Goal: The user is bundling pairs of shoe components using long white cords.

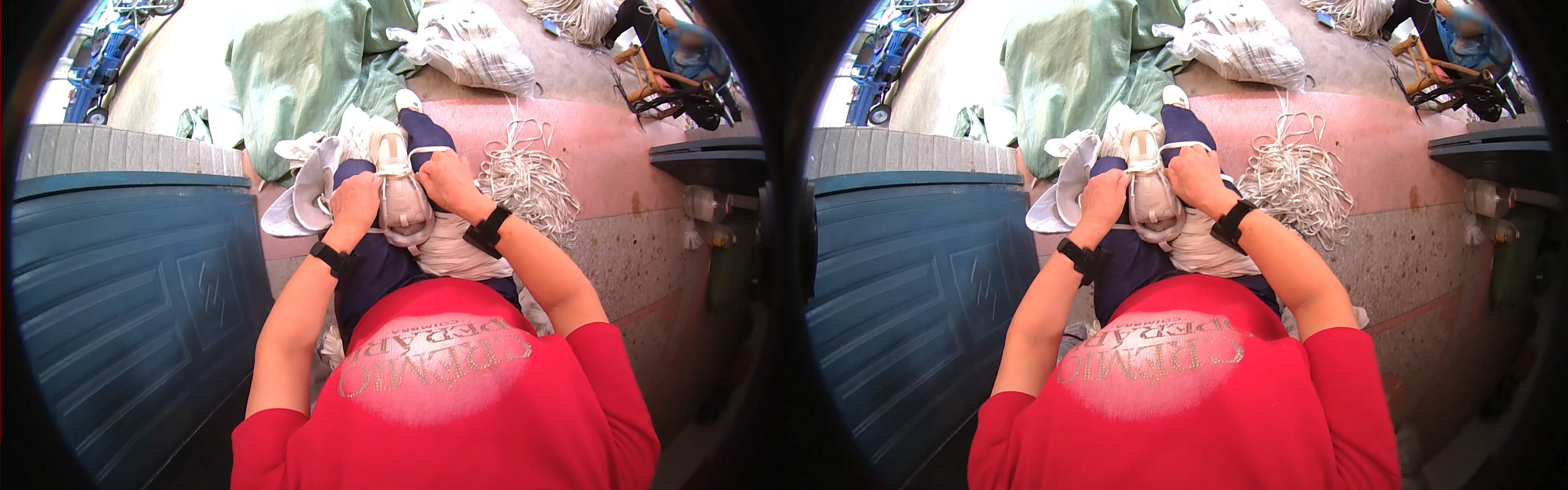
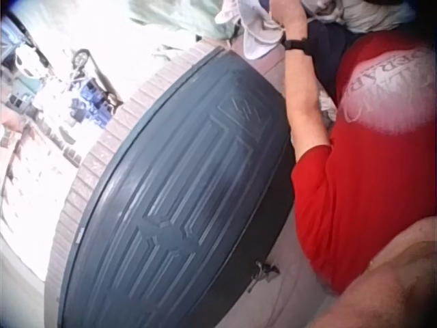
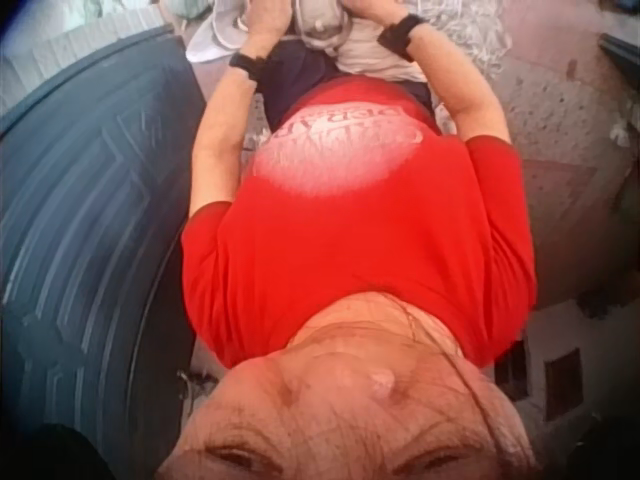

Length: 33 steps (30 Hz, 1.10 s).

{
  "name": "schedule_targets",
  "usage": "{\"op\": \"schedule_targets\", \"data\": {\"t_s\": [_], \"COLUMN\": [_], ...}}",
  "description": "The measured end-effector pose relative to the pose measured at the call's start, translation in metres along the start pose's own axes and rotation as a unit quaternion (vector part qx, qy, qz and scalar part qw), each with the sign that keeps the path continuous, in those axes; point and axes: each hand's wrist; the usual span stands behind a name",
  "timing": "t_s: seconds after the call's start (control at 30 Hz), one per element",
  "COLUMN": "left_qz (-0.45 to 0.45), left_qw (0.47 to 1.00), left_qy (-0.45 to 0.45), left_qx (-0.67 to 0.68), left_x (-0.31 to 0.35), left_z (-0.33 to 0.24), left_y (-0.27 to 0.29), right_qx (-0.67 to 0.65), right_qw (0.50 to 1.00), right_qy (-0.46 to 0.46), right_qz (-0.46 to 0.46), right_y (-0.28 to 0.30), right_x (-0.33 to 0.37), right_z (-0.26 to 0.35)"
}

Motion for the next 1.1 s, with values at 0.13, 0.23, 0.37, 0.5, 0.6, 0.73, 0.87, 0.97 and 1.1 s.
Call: {"op": "schedule_targets", "data": {"t_s": [0.13,0.23,0.37,0.5,0.6,0.73,0.87,0.97,1.1], "left_qz": [-0.021,-0.019,-0.016,0.036,0.04,0.181,0.244,0.302,0.274], "left_qw": [0.995,0.99,0.997,0.996,0.993,0.975,0.948,0.839,0.87], "left_qy": [-0.033,-0.075,-0.056,-0.078,-0.058,-0.096,-0.007,0.174,0.173], "left_qx": [-0.093,-0.118,0.042,-0.018,0.098,0.086,0.206,0.418,0.373], "left_x": [0.009,0.019,0.005,-0.029,-0.065,-0.093,-0.096,-0.093,-0.093], "left_z": [-0.016,-0.018,-0.007,-0.013,-0.029,-0.044,-0.041,-0.05,-0.046], "left_y": [0.017,0.013,0.014,0.02,0.002,-0.02,-0.018,0.009,0.019], "right_qx": [0.011,0.021,-0.03,-0.086,-0.159,-0.109,0.045,0.103,0.126], "right_qw": [0.999,0.999,0.999,0.994,0.983,0.986,0.982,0.975,0.965], "right_qy": [0.031,0.048,0.025,0.042,0.01,0.068,0.152,0.184,0.221], "right_qz": [0.01,0.013,-0.006,-0.045,-0.092,-0.109,-0.099,-0.07,-0.063], "right_y": [0.008,0.007,-0.001,-0.008,-0.009,-0.018,-0.013,-0.008,-0.014], "right_x": [0.006,0.007,0.009,0.008,0.009,0.007,0.005,0.0,0.0], "right_z": [0.007,0.009,0.003,-0.004,0.006,0.007,0.013,0.01,0.007]}}
Point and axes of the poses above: each hand's wrist, its own x-axis away from the middle knuckle, its own y-axis out of the back of the hand, z = x × y, and after that the axes turned 3 degrees about -z, right-handed
